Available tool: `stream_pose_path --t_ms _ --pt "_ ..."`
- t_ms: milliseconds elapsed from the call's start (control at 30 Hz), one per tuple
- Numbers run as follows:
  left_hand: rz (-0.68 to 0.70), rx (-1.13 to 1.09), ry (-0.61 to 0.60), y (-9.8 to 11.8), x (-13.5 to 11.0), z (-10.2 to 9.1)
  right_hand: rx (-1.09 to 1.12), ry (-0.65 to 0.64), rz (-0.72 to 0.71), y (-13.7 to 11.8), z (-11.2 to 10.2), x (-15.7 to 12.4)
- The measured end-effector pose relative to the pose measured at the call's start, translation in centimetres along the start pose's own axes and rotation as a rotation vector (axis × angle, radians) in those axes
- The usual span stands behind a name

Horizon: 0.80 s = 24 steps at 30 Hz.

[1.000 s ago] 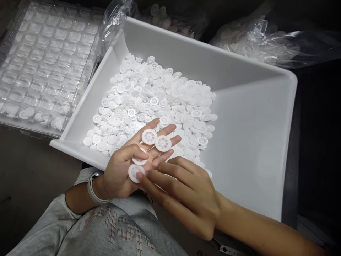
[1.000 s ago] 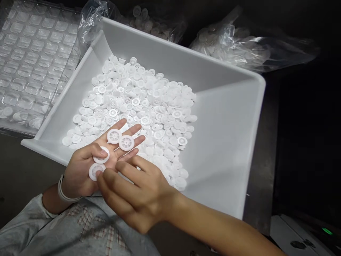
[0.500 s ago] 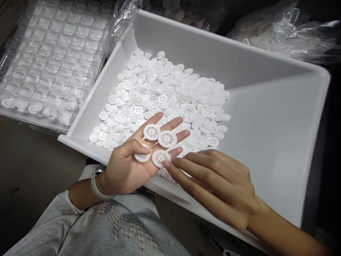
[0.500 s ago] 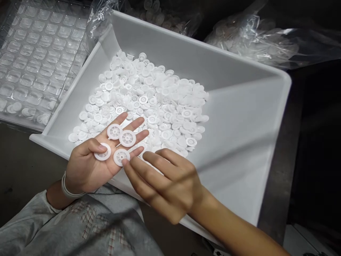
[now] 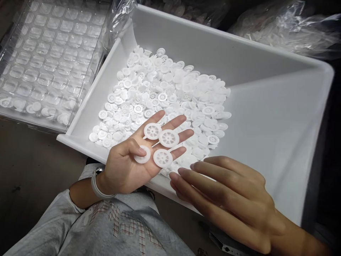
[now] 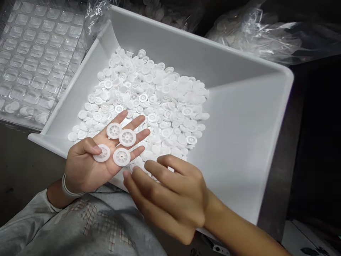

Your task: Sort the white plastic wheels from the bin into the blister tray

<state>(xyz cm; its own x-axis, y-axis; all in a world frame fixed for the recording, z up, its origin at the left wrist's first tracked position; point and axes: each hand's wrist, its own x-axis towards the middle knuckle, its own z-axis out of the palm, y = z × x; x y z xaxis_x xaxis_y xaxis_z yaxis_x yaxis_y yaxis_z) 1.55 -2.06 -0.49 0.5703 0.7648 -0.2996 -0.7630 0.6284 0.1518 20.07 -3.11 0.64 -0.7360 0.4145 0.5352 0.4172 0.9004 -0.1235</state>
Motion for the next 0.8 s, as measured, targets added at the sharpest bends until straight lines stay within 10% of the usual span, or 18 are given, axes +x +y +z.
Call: stream_pose_path --t_ms 800 --pt "-0.081 -0.066 0.112 -0.1 0.7 0.2 -0.186 -0.016 0.140 -1.2 3.4 0.5"
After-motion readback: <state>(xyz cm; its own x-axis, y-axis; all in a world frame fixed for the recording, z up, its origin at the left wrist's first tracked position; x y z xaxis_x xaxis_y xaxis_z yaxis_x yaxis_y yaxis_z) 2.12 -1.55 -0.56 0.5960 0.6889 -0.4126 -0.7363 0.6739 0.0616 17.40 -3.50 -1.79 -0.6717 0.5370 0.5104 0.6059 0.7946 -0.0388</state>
